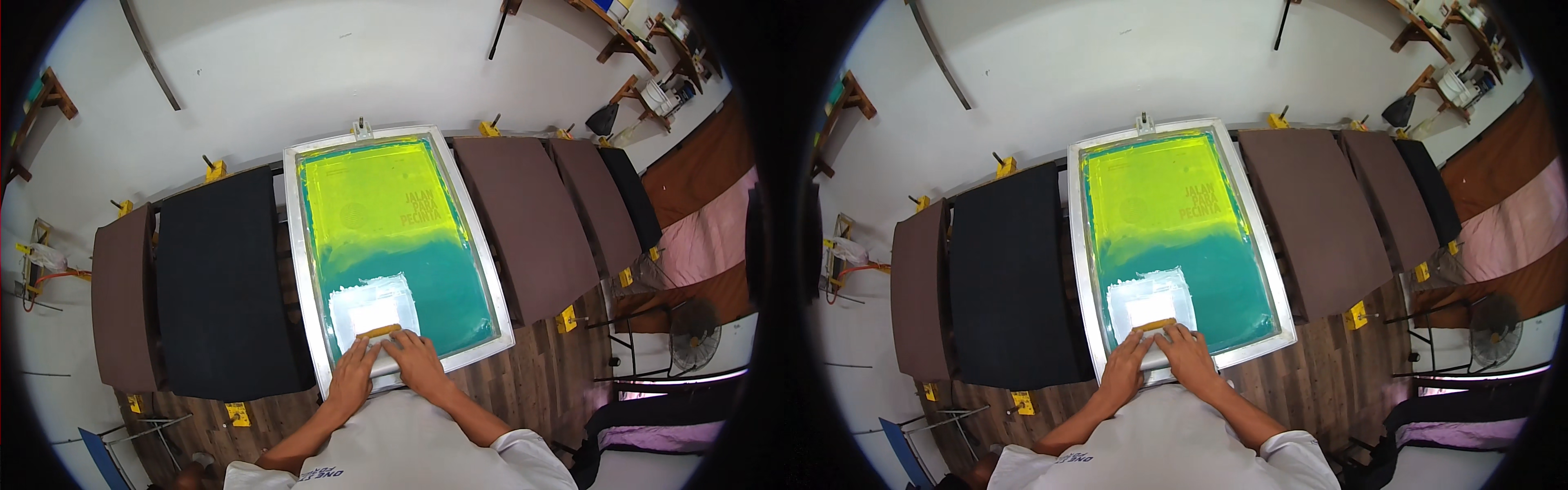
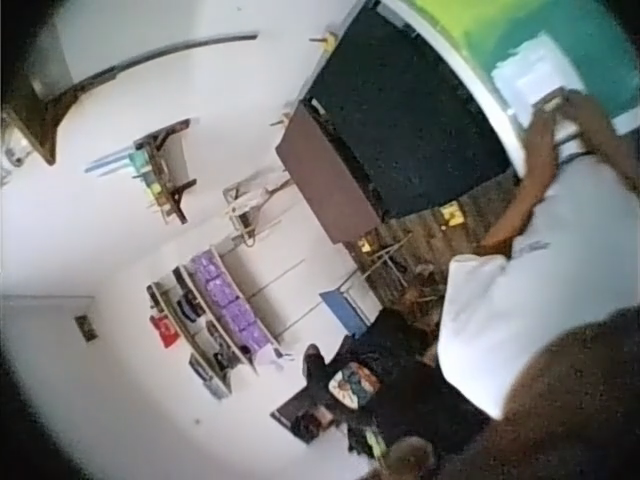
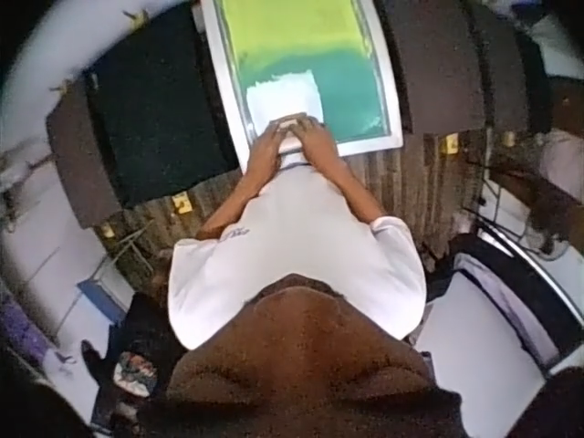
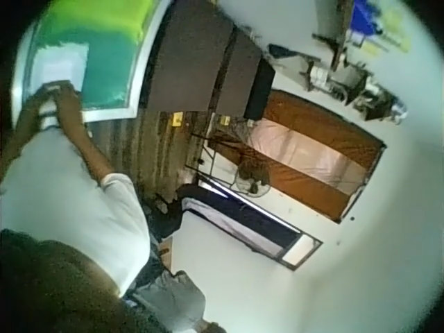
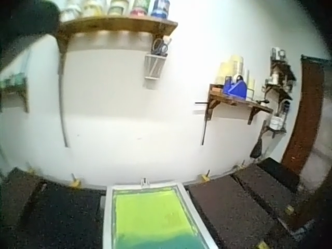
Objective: Applying white ink to a screen for printing on apparel.
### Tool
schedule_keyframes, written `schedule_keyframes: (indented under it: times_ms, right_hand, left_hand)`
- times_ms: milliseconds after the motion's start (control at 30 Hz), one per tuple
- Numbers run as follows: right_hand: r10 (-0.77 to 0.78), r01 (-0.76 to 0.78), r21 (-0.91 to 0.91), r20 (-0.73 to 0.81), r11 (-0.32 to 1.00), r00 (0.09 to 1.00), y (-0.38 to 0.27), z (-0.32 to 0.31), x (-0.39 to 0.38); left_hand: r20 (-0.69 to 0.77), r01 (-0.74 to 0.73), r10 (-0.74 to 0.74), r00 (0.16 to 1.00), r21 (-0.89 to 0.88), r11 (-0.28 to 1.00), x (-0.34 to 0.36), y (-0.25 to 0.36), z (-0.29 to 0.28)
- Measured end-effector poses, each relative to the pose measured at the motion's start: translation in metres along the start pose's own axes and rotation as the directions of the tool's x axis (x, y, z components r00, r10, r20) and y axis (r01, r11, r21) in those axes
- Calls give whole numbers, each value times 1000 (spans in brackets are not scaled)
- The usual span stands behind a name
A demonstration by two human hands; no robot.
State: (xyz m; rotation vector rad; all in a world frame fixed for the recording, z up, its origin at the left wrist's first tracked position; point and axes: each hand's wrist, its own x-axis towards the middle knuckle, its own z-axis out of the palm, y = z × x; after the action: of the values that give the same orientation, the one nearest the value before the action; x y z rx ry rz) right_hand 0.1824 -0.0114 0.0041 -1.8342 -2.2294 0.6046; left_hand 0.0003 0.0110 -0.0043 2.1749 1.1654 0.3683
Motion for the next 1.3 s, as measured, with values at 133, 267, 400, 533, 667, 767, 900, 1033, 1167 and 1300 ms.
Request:
schedule_keyframes:
  times_ms: [133, 267, 400, 533, 667, 767, 900, 1033, 1167, 1300]
  right_hand:
    - [-31, 31, -10, -81, 999, 996, -2, 0, 6]
    - [-20, 20, -9, -36, 1000, 999, 0, 10, -3]
    - [0, -2, 22, 99, 1000, 995, -7, -10, -5]
    - [-20, 19, -17, -36, 1000, 999, -4, 6, -10]
    - [19, -30, 83, 132, 996, 991, -7, -11, -11]
    - [-10, 11, 31, -17, 999, 1000, -10, -8, -13]
    - [-1, 0, 45, 16, 999, 1000, -7, -1, -21]
    - [-2, -1, 37, 69, 999, 998, -11, -5, -24]
    - [8, -14, 88, 65, 996, 998, -9, -3, -29]
    - [14, -23, 69, 136, 997, 991, -12, -13, -28]
  left_hand:
    - [-44, 10, -11, 999, -37, 999, 4, 5, -7]
    - [-23, 24, -25, 999, -42, 999, -5, -1, 5]
    - [20, 42, -41, 999, -61, 997, -9, 8, 0]
    - [-66, 17, -19, 998, -29, 999, -9, 2, 7]
    - [7, 47, -47, 999, -60, 997, -17, 6, 8]
    - [-25, 36, -37, 999, -56, 998, -15, 10, 6]
    - [13, 40, -39, 999, -66, 997, -21, 9, 11]
    - [4, 51, -51, 999, -89, 995, -26, 12, 12]
    - [2, 38, -38, 999, -76, 996, -27, 9, 15]
    - [16, 34, -33, 999, -28, 999, -30, 14, 12]
